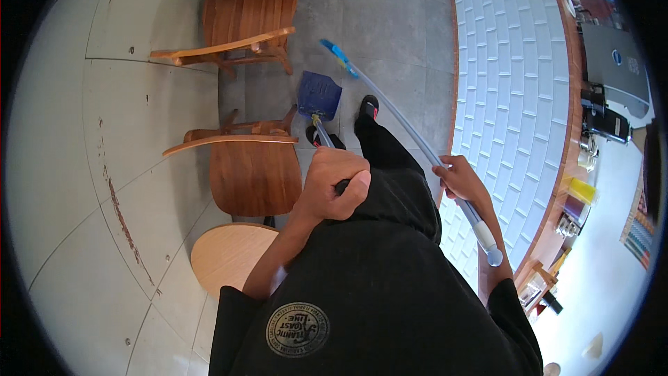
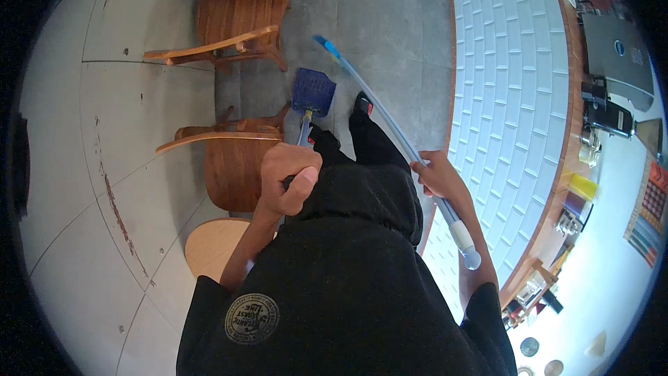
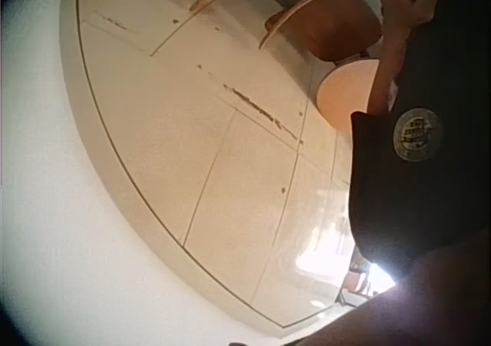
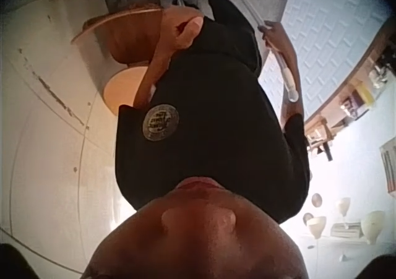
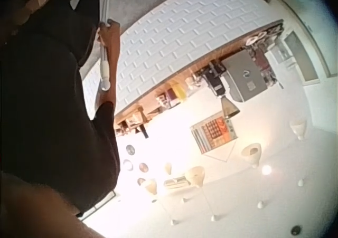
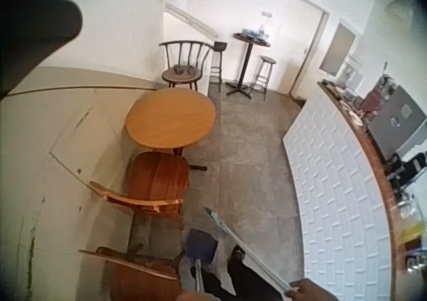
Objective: Sweeping the floor of a cafe using a broom and dustpan.
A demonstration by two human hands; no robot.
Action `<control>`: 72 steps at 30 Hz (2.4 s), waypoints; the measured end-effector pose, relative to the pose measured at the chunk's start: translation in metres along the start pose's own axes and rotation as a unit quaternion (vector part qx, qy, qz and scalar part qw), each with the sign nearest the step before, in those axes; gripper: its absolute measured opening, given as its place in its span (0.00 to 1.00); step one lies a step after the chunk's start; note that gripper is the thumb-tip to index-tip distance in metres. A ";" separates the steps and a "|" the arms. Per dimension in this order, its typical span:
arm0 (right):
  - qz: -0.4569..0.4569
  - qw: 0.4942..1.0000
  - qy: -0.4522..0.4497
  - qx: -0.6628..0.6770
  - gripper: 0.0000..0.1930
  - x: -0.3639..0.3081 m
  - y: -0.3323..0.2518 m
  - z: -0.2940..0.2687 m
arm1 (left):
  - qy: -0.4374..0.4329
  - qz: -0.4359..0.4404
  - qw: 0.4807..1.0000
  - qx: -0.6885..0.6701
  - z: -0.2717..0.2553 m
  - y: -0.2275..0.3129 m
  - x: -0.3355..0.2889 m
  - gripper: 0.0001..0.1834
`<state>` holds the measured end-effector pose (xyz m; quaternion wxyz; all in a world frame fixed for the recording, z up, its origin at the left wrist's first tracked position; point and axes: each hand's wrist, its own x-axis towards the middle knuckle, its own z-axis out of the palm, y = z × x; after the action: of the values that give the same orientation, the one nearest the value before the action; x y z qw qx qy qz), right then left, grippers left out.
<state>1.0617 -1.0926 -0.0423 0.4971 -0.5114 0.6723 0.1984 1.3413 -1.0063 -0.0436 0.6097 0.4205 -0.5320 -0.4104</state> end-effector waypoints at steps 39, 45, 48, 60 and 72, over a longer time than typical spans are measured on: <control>-0.178 0.983 -0.007 -0.049 0.22 0.084 0.053 -0.070 | 0.099 0.035 0.993 0.062 0.073 0.032 -0.019 0.13; -0.203 0.954 0.000 -0.219 0.28 0.153 0.092 -0.100 | 0.162 0.032 0.982 0.095 0.137 0.027 -0.017 0.14; -0.343 0.899 0.008 -0.273 0.28 0.220 0.114 -0.103 | 0.192 0.035 0.976 0.095 0.166 0.023 -0.015 0.12; -0.469 0.811 -0.024 -0.350 0.30 0.391 0.082 -0.112 | 0.404 0.088 0.907 0.078 0.267 0.036 -0.033 0.12; -0.382 0.831 0.016 -0.404 0.31 0.343 0.177 -0.149 | 0.444 0.058 0.889 0.096 0.277 0.036 -0.058 0.13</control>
<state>0.8416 -1.3059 -0.3203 0.2719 -0.8857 0.2910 0.2384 1.0622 -0.9612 -0.0048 0.7615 0.5840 -0.2657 -0.0917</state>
